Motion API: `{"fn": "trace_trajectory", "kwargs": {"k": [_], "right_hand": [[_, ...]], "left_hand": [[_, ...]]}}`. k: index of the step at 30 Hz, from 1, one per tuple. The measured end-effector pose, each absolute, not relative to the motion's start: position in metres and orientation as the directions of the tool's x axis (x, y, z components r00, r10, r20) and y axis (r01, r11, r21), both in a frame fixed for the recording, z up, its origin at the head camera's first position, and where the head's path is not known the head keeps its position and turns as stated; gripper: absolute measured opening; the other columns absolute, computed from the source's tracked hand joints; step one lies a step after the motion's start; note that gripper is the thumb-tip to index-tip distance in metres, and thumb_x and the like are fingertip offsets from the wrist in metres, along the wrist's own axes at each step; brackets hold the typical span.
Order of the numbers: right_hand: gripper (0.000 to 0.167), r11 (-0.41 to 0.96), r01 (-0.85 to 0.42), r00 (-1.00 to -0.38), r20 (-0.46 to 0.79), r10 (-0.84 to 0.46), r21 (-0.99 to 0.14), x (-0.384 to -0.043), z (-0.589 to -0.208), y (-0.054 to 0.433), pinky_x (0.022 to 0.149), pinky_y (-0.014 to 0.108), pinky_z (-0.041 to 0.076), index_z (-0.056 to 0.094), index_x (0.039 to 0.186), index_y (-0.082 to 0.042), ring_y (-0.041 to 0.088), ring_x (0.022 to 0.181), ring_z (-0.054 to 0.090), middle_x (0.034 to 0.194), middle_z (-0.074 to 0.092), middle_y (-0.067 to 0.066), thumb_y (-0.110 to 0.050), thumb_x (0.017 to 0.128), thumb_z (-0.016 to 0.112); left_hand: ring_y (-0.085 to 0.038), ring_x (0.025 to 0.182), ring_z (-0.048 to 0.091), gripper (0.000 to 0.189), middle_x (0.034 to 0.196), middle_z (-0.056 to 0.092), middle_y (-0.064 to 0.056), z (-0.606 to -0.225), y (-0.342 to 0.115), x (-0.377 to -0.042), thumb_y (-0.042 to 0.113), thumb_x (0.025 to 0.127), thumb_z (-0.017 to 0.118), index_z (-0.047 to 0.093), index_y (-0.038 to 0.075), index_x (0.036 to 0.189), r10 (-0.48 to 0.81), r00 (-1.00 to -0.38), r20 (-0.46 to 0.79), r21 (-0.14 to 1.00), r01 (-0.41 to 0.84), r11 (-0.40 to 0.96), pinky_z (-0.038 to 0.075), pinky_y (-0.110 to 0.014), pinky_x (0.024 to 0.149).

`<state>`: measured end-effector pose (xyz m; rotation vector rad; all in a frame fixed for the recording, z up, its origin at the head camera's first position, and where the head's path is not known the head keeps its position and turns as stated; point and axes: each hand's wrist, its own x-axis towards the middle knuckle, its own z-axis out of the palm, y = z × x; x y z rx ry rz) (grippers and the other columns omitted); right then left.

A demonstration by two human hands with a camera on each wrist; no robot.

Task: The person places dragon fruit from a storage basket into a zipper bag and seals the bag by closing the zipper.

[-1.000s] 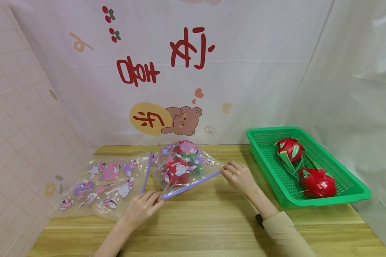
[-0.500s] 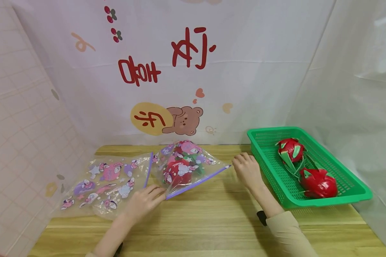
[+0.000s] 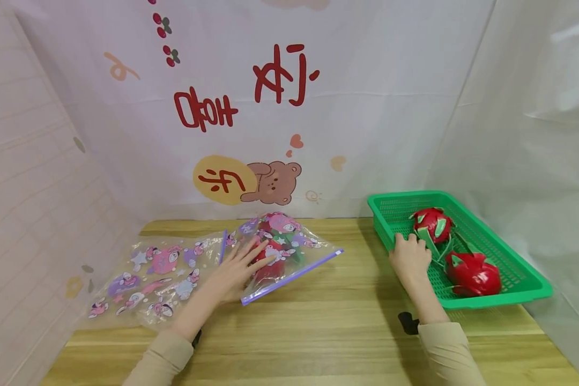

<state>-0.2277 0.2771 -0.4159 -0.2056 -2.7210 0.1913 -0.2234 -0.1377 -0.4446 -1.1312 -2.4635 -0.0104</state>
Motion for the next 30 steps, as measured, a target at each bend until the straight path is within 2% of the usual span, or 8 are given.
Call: {"fn": "trace_trajectory", "kwargs": {"k": [3, 6, 13, 21, 30], "right_hand": [[0.034, 0.976, 0.109, -0.936, 0.312, 0.165, -0.187, -0.228, -0.419, 0.280, 0.062, 0.061, 0.049, 0.054, 0.118, 0.006, 0.054, 0.084, 0.056, 0.099, 0.057, 0.036, -0.006, 0.086, 0.054], [0.037, 0.970, 0.096, -0.949, 0.272, 0.157, -0.225, -0.229, -0.420, 0.282, 0.057, 0.059, 0.050, 0.051, 0.122, 0.007, 0.052, 0.078, 0.059, 0.096, 0.059, 0.038, -0.003, 0.087, 0.049], [0.042, 0.963, 0.079, -0.957, 0.249, 0.145, -0.258, -0.229, -0.419, 0.283, 0.048, 0.053, 0.048, 0.046, 0.126, 0.008, 0.049, 0.066, 0.060, 0.089, 0.060, 0.040, -0.001, 0.085, 0.050], [0.047, 0.962, 0.073, -0.962, 0.236, 0.138, -0.265, -0.228, -0.416, 0.281, 0.048, 0.052, 0.049, 0.044, 0.129, 0.009, 0.047, 0.065, 0.060, 0.088, 0.061, 0.039, -0.004, 0.085, 0.055], [0.051, 0.963, 0.071, -0.962, 0.236, 0.134, -0.259, -0.228, -0.417, 0.283, 0.047, 0.050, 0.049, 0.043, 0.131, 0.009, 0.044, 0.061, 0.060, 0.087, 0.061, 0.040, -0.006, 0.085, 0.058]], "left_hand": [[-0.039, 0.143, 0.026, 0.078, 0.155, 0.029, -0.013, -0.446, -0.125, -0.232, 0.012, 0.076, 0.073, 0.037, 0.026, 0.144, 0.730, -0.584, 0.356, -0.166, 0.729, 0.664, 0.030, -0.059, 0.111], [-0.040, 0.142, 0.028, 0.071, 0.153, 0.034, -0.011, -0.448, -0.113, -0.237, 0.013, 0.077, 0.072, 0.041, 0.026, 0.140, 0.727, -0.578, 0.371, -0.176, 0.725, 0.666, 0.035, -0.059, 0.107], [-0.041, 0.138, 0.034, 0.063, 0.147, 0.042, -0.008, -0.452, -0.089, -0.243, -0.001, 0.082, 0.065, 0.047, 0.027, 0.136, 0.656, -0.616, 0.436, -0.131, 0.678, 0.724, 0.042, -0.062, 0.099], [-0.039, 0.134, 0.040, 0.051, 0.144, 0.044, -0.009, -0.454, -0.082, -0.248, 0.003, 0.086, 0.064, 0.051, 0.025, 0.130, 0.595, -0.645, 0.479, -0.131, 0.618, 0.775, 0.046, -0.061, 0.095], [-0.040, 0.125, 0.047, 0.051, 0.138, 0.049, -0.011, -0.459, -0.087, -0.245, 0.007, 0.076, 0.073, 0.055, 0.023, 0.122, 0.532, -0.637, 0.558, -0.161, 0.545, 0.823, 0.051, -0.057, 0.087]]}}
